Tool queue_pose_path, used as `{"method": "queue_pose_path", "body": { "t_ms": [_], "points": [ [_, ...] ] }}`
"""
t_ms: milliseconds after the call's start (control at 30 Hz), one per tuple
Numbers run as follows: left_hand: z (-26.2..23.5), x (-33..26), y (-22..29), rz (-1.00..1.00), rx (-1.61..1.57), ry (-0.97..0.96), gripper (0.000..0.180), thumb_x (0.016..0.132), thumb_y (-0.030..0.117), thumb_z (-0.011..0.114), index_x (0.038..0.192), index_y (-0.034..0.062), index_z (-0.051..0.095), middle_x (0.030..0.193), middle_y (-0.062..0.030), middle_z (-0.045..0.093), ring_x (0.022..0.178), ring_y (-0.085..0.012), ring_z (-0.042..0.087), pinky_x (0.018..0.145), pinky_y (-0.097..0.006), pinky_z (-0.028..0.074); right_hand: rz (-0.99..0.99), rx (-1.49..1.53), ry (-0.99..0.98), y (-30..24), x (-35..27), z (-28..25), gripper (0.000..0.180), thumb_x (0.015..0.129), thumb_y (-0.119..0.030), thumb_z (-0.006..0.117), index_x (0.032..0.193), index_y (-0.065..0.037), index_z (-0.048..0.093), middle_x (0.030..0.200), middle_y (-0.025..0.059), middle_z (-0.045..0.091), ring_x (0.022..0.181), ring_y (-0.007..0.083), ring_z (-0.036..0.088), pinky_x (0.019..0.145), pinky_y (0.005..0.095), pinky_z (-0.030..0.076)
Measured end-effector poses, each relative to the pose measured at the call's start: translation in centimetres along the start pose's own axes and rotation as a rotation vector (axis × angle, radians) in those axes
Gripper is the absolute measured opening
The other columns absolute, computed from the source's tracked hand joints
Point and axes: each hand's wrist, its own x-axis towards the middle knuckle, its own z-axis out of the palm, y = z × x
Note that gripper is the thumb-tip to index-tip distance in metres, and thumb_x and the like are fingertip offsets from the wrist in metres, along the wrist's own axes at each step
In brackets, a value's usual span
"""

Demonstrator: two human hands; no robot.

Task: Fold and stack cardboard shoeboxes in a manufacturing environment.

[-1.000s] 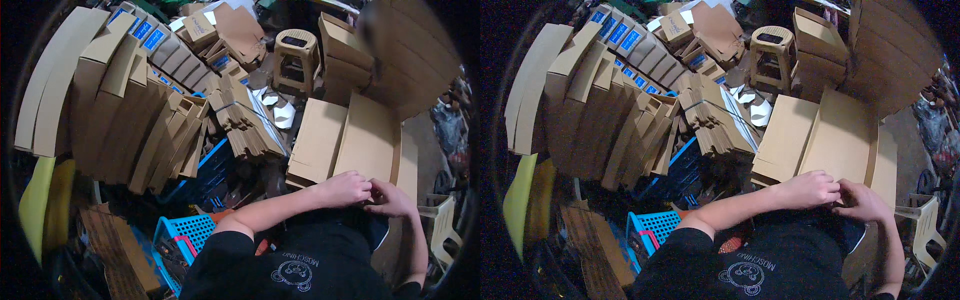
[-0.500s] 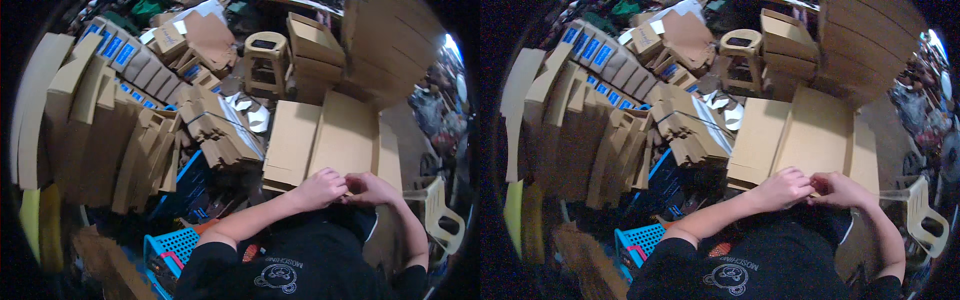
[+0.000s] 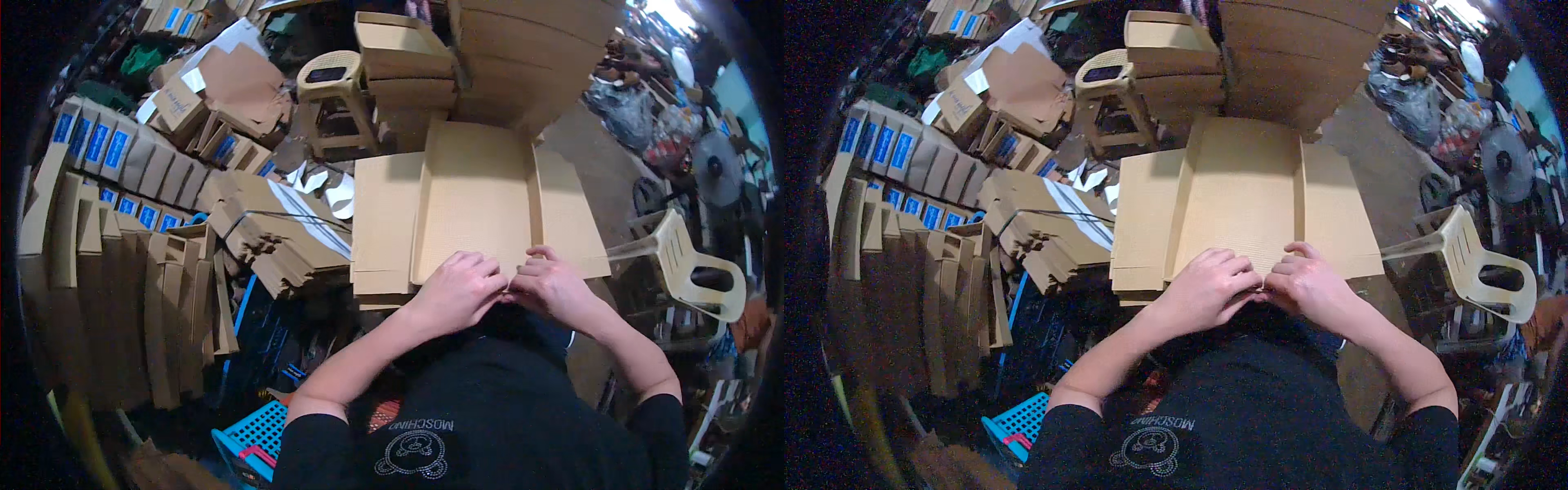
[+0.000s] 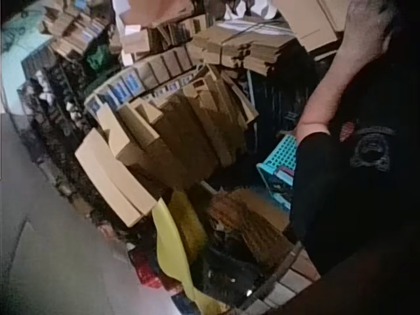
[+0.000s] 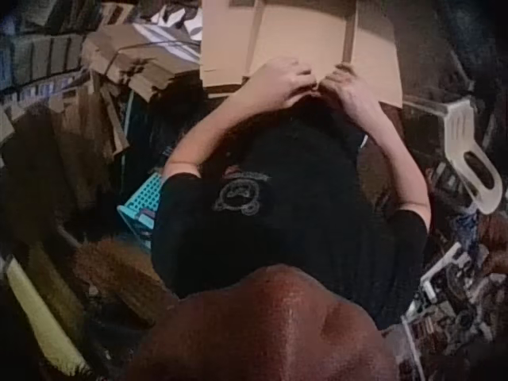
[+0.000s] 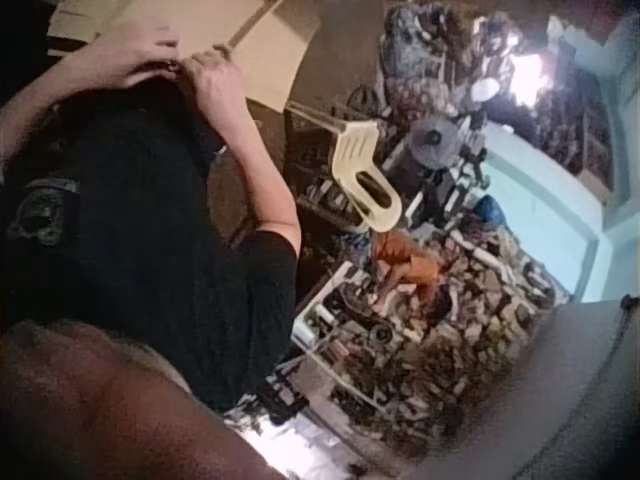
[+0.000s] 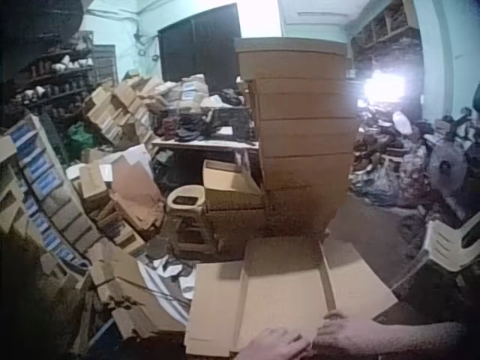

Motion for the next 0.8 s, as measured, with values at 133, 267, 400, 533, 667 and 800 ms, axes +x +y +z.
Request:
{"method": "queue_pose_path", "body": {
  "t_ms": [133,267,400,533,667,800],
  "points": [
    [0.1,-0.7,-0.4,0.028,0.044,0.007,0.017,0.096,0.021,0.074,0.104,0.0064,0.069,0.101,-0.0116,0.067,0.103,-0.0329,0.068,0.096,-0.046,0.052,-0.082,0.052,0.144,0.0,-0.6,-1.4,0.021,0.088,-0.027,0.084,0.093,-0.009,0.072,0.086,0.0045,0.071,0.097,0.0262,0.068,0.118,0.0509,0.043],
    [0.1,-0.5,-0.7,0.004,-0.010,-0.005,0.018,0.097,0.021,0.074,0.106,0.0062,0.070,0.102,-0.0118,0.068,0.103,-0.0340,0.068,0.096,-0.048,0.052,-0.080,0.027,0.158,0.4,-1.5,0.4,0.020,0.082,-0.017,0.086,0.094,-0.009,0.071,0.090,0.0034,0.069,0.102,0.0251,0.067,0.123,0.0520,0.038],
    [-0.4,-0.5,-0.9,-0.031,-0.055,-0.032,0.018,0.097,0.021,0.074,0.107,0.0061,0.070,0.103,-0.0122,0.068,0.103,-0.0339,0.068,0.096,-0.047,0.053,-0.026,0.047,0.133,0.1,-1.7,0.8,0.018,0.085,-0.014,0.083,0.097,-0.009,0.070,0.095,0.0047,0.070,0.104,0.0249,0.067,0.123,0.0523,0.038],
    [-0.7,-0.9,-0.9,-0.073,-0.059,-0.071,0.020,0.097,0.023,0.076,0.107,0.0060,0.070,0.103,-0.0117,0.069,0.101,-0.0337,0.069,0.093,-0.047,0.053,-0.020,0.086,0.150,-0.2,-1.5,1.0,0.016,0.088,-0.014,0.081,0.099,-0.009,0.070,0.097,0.0058,0.070,0.104,0.0252,0.067,0.122,0.0525,0.038],
    [-2.1,-0.8,-1.4,-0.084,-0.062,-0.070,0.020,0.096,0.023,0.077,0.104,0.0056,0.070,0.101,-0.0114,0.070,0.100,-0.0342,0.069,0.090,-0.047,0.054,-0.047,0.074,0.108,0.0,-1.6,0.4,0.016,0.094,-0.019,0.077,0.098,-0.006,0.071,0.093,0.0070,0.069,0.101,0.0261,0.067,0.121,0.0530,0.040],
    [-2.2,-1.1,-2.2,-0.065,-0.023,-0.146,0.021,0.095,0.023,0.078,0.104,0.0059,0.070,0.102,-0.0121,0.070,0.100,-0.0344,0.069,0.089,-0.046,0.055,-0.038,0.093,0.116,0.0,-1.3,0.6,0.018,0.094,-0.023,0.079,0.096,-0.006,0.071,0.092,0.0076,0.069,0.102,0.0263,0.068,0.121,0.0526,0.041]
  ]
}}
